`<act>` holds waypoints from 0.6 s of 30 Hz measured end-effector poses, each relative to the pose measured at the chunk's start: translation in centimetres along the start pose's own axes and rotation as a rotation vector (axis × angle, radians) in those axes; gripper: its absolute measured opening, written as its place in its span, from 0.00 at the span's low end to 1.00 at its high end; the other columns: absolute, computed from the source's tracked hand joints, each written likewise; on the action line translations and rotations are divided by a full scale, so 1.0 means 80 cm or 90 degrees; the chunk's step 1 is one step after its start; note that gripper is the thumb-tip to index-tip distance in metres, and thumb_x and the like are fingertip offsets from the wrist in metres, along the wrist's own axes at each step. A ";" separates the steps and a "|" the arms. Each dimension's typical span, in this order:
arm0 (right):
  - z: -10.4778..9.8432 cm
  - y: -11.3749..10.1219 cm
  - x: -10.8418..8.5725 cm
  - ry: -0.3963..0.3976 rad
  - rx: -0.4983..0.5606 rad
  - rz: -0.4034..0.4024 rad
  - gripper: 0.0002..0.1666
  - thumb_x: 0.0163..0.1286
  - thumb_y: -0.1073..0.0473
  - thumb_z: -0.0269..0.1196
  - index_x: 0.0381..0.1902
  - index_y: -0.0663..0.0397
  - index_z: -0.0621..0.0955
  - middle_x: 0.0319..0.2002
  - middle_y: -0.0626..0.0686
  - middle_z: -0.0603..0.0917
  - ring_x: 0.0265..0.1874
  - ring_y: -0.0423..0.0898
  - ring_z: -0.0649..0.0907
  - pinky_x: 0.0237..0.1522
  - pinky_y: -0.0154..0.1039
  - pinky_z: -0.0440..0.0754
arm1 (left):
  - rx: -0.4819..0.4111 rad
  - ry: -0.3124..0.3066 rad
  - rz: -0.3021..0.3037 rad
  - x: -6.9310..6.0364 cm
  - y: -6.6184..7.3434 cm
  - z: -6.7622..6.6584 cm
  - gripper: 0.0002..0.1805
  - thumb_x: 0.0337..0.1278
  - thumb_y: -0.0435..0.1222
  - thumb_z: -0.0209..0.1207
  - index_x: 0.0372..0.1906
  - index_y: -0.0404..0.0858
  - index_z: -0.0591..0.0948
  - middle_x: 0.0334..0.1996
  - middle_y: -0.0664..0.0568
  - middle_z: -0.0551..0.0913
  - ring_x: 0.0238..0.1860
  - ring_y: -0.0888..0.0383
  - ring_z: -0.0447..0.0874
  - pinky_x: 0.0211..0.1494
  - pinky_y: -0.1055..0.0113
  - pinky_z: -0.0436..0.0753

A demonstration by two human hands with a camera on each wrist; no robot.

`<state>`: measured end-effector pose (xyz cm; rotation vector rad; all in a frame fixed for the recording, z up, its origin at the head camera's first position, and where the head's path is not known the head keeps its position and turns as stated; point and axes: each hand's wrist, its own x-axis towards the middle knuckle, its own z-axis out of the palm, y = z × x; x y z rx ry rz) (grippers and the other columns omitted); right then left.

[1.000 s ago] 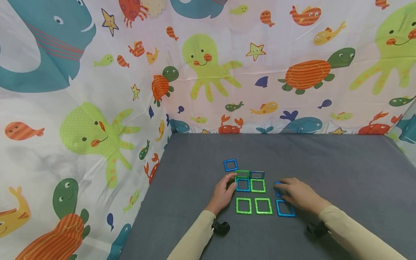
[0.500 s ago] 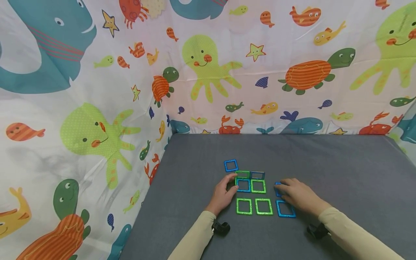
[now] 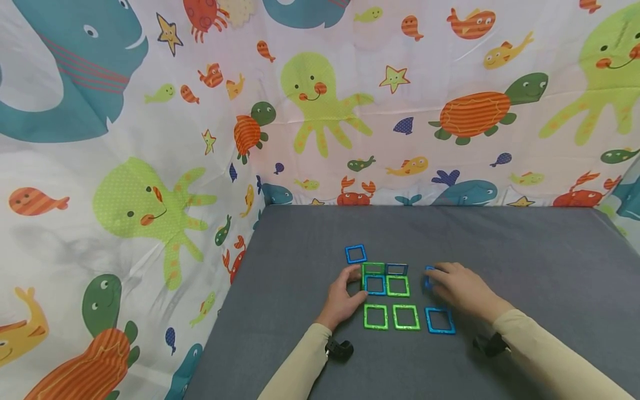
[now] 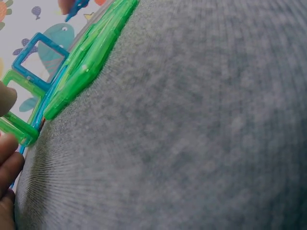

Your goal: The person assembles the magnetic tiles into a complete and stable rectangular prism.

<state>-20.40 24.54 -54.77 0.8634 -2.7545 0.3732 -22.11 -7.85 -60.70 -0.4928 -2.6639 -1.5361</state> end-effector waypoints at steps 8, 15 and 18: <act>-0.010 -0.009 0.025 0.030 0.005 -0.031 0.26 0.60 0.65 0.73 0.58 0.57 0.84 0.52 0.64 0.85 0.47 0.62 0.85 0.45 0.58 0.85 | 0.000 0.005 0.006 -0.001 -0.002 -0.001 0.28 0.64 0.33 0.64 0.68 0.48 0.74 0.56 0.50 0.86 0.61 0.52 0.82 0.69 0.49 0.76; -0.009 -0.036 0.049 0.010 0.007 -0.050 0.25 0.63 0.64 0.72 0.59 0.57 0.83 0.54 0.64 0.85 0.50 0.62 0.85 0.47 0.57 0.86 | 0.014 0.009 0.007 -0.002 -0.002 -0.001 0.21 0.65 0.35 0.64 0.62 0.44 0.80 0.55 0.50 0.86 0.58 0.54 0.83 0.66 0.56 0.78; -0.006 -0.048 0.058 -0.002 0.006 -0.055 0.24 0.64 0.63 0.72 0.59 0.56 0.83 0.54 0.63 0.85 0.51 0.61 0.85 0.48 0.57 0.86 | 0.023 0.011 0.018 -0.001 -0.002 -0.001 0.19 0.65 0.36 0.64 0.60 0.42 0.82 0.55 0.49 0.86 0.58 0.52 0.84 0.65 0.56 0.80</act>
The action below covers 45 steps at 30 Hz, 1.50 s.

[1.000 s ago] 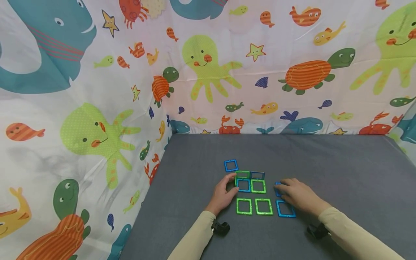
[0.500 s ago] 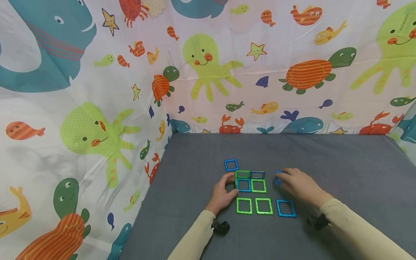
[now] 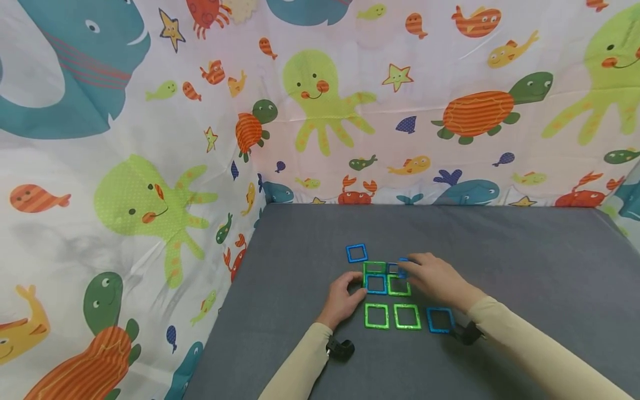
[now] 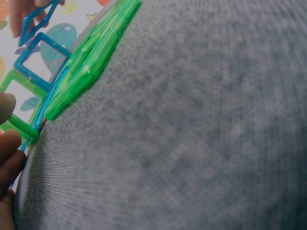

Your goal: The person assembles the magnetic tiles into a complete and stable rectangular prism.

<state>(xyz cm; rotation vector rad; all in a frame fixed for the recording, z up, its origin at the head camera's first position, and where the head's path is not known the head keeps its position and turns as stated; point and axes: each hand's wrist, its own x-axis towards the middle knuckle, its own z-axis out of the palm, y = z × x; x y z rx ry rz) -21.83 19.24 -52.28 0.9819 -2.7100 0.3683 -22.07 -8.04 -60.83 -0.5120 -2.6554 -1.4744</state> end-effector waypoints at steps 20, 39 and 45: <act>0.020 -0.036 0.042 -0.023 -0.036 -0.074 0.26 0.61 0.58 0.75 0.58 0.50 0.84 0.54 0.62 0.85 0.51 0.59 0.84 0.47 0.55 0.86 | -0.003 -0.006 0.032 0.001 0.002 -0.001 0.09 0.65 0.34 0.64 0.47 0.39 0.86 0.49 0.49 0.86 0.52 0.53 0.85 0.59 0.60 0.82; 0.038 -0.052 0.056 -0.003 -0.069 -0.088 0.22 0.63 0.56 0.74 0.55 0.49 0.85 0.52 0.60 0.86 0.49 0.57 0.85 0.46 0.54 0.86 | 0.010 -0.012 0.010 0.003 0.000 0.002 0.11 0.66 0.36 0.63 0.50 0.41 0.86 0.52 0.49 0.86 0.56 0.53 0.85 0.63 0.60 0.81; 0.043 -0.052 0.057 0.004 -0.065 -0.089 0.22 0.63 0.56 0.74 0.55 0.49 0.86 0.52 0.59 0.86 0.49 0.57 0.85 0.46 0.54 0.86 | 0.009 -0.008 0.031 0.002 -0.004 0.002 0.10 0.68 0.37 0.62 0.50 0.40 0.86 0.52 0.48 0.86 0.55 0.52 0.85 0.61 0.59 0.82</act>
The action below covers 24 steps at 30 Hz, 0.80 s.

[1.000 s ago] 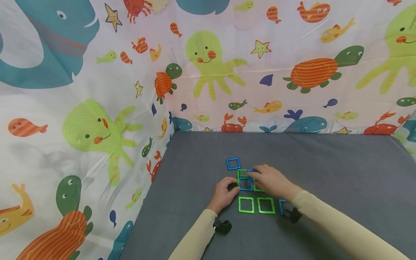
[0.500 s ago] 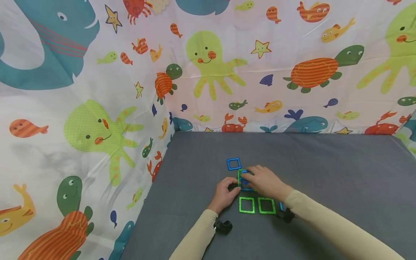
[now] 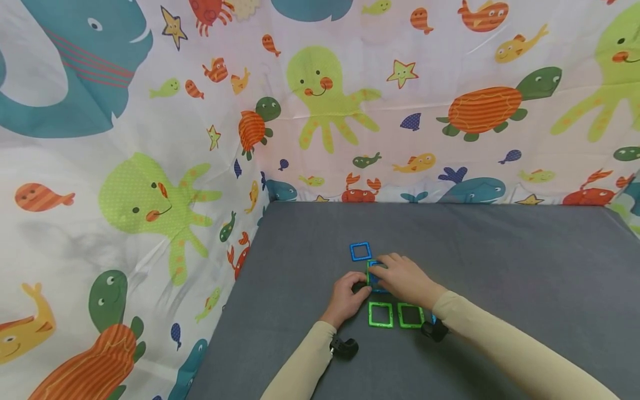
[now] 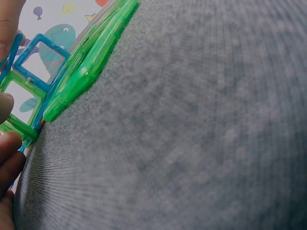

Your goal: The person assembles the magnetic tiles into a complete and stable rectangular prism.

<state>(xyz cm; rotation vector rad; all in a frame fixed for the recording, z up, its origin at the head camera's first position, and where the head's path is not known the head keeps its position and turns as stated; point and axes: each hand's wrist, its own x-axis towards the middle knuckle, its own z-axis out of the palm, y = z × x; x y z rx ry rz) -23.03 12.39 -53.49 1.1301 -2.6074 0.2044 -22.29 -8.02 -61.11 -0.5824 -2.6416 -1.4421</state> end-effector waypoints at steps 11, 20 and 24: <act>-0.001 0.000 0.000 0.001 0.012 0.002 0.22 0.63 0.56 0.74 0.55 0.50 0.85 0.52 0.59 0.86 0.48 0.56 0.84 0.45 0.53 0.86 | 0.016 0.002 0.006 0.001 0.000 0.000 0.09 0.68 0.36 0.62 0.49 0.41 0.85 0.52 0.49 0.86 0.54 0.52 0.85 0.60 0.59 0.82; 0.003 0.001 -0.001 -0.003 0.001 0.011 0.22 0.64 0.54 0.73 0.56 0.49 0.85 0.52 0.58 0.86 0.48 0.55 0.84 0.46 0.53 0.86 | 0.009 0.001 -0.001 0.000 0.005 -0.003 0.09 0.67 0.36 0.62 0.49 0.40 0.86 0.52 0.48 0.86 0.55 0.52 0.85 0.61 0.57 0.81; 0.005 0.001 -0.002 -0.002 0.003 0.013 0.22 0.64 0.54 0.73 0.56 0.49 0.85 0.53 0.59 0.86 0.49 0.56 0.85 0.46 0.54 0.86 | 0.014 -0.002 -0.005 -0.001 0.007 -0.003 0.09 0.67 0.36 0.62 0.49 0.41 0.86 0.52 0.48 0.86 0.55 0.52 0.85 0.62 0.57 0.81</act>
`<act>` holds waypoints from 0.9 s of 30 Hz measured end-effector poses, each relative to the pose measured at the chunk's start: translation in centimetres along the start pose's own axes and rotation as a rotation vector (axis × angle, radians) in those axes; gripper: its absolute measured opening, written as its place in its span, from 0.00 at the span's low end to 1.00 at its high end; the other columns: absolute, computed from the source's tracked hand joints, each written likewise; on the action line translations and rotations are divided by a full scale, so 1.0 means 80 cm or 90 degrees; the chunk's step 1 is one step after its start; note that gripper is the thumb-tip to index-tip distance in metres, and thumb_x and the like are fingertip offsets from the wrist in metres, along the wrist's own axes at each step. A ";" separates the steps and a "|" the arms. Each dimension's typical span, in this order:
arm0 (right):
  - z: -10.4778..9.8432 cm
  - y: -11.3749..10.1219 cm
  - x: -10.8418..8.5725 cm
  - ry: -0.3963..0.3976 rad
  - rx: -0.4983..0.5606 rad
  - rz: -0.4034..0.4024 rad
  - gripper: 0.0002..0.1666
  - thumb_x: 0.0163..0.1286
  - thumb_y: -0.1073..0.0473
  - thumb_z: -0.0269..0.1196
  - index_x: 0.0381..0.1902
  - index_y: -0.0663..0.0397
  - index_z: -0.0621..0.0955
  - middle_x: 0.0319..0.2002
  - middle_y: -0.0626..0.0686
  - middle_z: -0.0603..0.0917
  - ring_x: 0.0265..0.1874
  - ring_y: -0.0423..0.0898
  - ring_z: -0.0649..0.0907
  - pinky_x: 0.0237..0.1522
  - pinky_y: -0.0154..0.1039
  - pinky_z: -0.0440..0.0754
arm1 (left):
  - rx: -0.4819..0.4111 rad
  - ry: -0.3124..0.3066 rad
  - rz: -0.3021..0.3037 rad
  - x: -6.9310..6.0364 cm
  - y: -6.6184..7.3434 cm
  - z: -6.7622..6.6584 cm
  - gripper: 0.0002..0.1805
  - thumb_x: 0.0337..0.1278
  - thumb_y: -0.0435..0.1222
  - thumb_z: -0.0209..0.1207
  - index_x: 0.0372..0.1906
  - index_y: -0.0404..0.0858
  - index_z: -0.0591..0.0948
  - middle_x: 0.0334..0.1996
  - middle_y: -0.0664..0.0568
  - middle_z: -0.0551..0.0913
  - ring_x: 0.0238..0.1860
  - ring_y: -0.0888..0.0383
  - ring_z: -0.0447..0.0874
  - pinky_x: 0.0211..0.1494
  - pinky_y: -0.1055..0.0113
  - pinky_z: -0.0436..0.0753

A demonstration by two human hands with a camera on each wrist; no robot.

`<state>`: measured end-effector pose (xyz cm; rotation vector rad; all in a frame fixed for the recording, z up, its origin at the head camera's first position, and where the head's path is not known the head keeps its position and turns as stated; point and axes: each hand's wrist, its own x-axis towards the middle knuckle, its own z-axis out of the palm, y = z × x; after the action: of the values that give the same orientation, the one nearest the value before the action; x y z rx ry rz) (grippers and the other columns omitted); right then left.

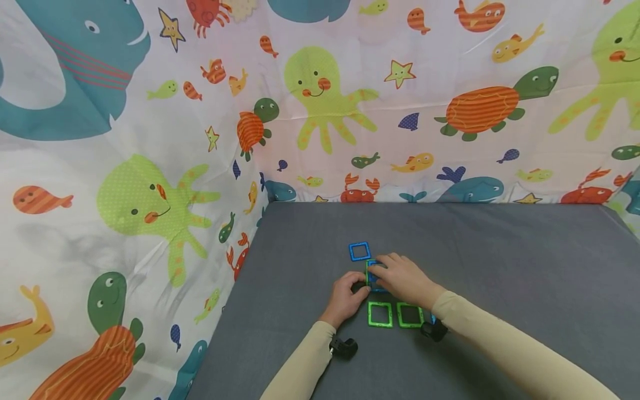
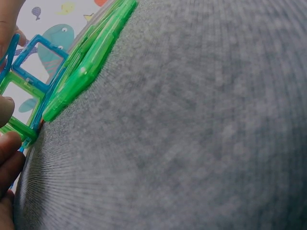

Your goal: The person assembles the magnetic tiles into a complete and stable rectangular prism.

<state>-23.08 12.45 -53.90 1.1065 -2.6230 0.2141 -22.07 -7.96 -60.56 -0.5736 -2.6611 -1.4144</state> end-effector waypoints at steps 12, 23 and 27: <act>0.000 -0.001 -0.005 0.036 0.008 0.004 0.22 0.63 0.55 0.74 0.55 0.50 0.85 0.53 0.60 0.86 0.49 0.57 0.85 0.46 0.54 0.87 | 0.001 -0.001 0.002 0.002 0.001 0.004 0.09 0.67 0.36 0.62 0.49 0.40 0.85 0.53 0.48 0.86 0.55 0.52 0.85 0.62 0.57 0.81; -0.028 0.028 -0.023 0.004 0.108 0.112 0.23 0.70 0.58 0.68 0.62 0.57 0.82 0.58 0.63 0.84 0.56 0.62 0.84 0.54 0.59 0.83 | 0.004 0.017 0.009 0.002 -0.001 0.005 0.08 0.64 0.34 0.63 0.46 0.41 0.86 0.51 0.48 0.87 0.54 0.52 0.85 0.60 0.58 0.82; -0.039 0.048 -0.042 0.002 0.103 0.158 0.24 0.71 0.58 0.67 0.63 0.59 0.81 0.59 0.63 0.84 0.57 0.62 0.83 0.55 0.60 0.82 | 0.005 0.014 0.003 0.001 -0.001 0.003 0.09 0.64 0.34 0.63 0.47 0.40 0.86 0.51 0.48 0.87 0.54 0.52 0.85 0.60 0.57 0.82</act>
<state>-23.01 18.14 -52.08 0.8229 -2.7765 0.4864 -22.20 -7.81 -60.73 -0.5593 -2.6450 -1.4012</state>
